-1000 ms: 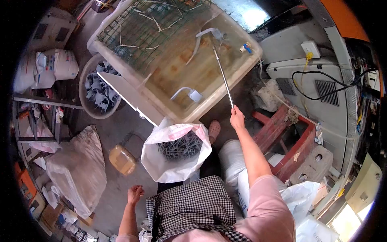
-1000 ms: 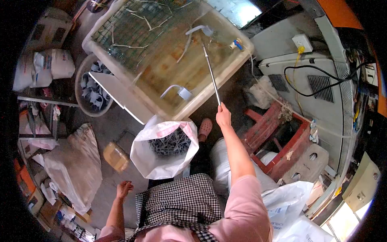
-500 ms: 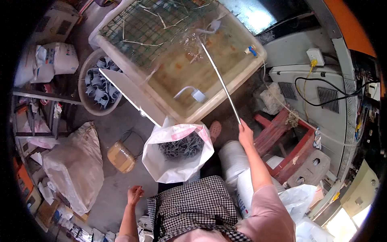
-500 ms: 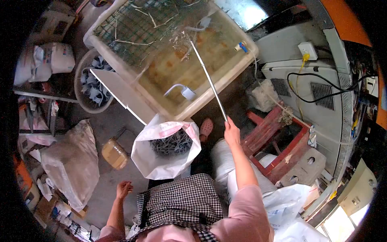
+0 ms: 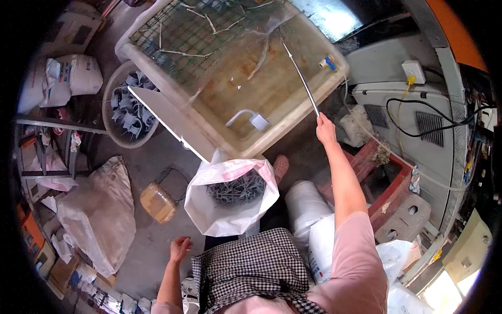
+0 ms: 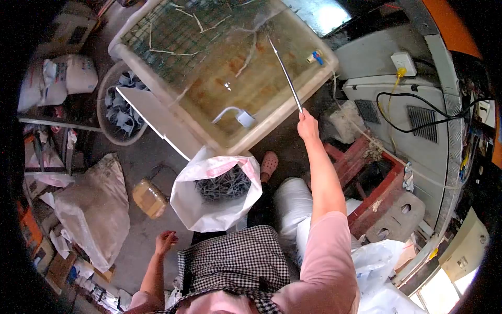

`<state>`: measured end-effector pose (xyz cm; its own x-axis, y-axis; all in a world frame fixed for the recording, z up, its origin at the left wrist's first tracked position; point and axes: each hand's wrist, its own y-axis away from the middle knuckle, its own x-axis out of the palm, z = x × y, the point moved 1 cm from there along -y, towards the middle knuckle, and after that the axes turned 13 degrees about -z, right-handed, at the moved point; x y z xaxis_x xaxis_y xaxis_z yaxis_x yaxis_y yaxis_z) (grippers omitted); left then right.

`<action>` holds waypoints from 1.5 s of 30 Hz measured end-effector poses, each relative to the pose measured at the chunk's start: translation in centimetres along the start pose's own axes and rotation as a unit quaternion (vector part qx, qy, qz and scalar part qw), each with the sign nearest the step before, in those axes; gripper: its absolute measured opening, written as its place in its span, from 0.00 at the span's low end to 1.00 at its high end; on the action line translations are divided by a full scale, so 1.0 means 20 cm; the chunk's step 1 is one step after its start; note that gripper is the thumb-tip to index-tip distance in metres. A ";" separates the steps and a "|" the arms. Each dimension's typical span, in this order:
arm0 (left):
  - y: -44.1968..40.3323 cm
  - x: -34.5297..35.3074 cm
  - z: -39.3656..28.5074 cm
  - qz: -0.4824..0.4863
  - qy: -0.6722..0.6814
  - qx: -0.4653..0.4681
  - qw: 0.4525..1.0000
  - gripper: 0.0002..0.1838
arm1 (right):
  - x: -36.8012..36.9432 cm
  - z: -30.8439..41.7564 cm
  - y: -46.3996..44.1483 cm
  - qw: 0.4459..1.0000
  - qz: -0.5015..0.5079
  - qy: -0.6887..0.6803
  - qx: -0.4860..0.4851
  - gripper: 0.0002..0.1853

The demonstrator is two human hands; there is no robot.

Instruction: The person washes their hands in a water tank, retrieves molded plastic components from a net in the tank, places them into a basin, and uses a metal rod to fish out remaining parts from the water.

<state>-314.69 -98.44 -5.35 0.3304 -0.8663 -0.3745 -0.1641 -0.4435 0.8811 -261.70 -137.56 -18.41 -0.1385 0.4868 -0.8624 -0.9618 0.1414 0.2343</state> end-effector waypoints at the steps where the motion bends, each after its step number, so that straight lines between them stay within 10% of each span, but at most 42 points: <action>1: -0.01 0.00 0.01 -0.001 0.000 -0.001 1.000 0.13 | 0.01 0.04 -0.02 1.000 0.007 -0.004 0.004 0.17; 13: 0.04 0.01 0.05 -0.020 -0.023 -0.012 0.999 0.12 | 0.22 0.25 -0.07 0.994 0.058 -0.017 -0.093 0.16; 28: 0.06 0.04 0.04 0.004 0.019 -0.002 1.000 0.13 | -1.52 -0.12 0.82 0.960 0.203 0.126 -0.148 0.18; 45: 0.00 0.02 0.14 -0.006 0.010 -0.009 1.000 0.12 | -1.21 -0.13 1.05 0.964 0.204 0.168 0.011 0.18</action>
<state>-317.07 -99.50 -6.32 0.3509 -0.8559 -0.3797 -0.1426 -0.4496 0.8817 -279.18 -148.55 6.22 -0.5770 0.1990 -0.7921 -0.8061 0.0173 0.5915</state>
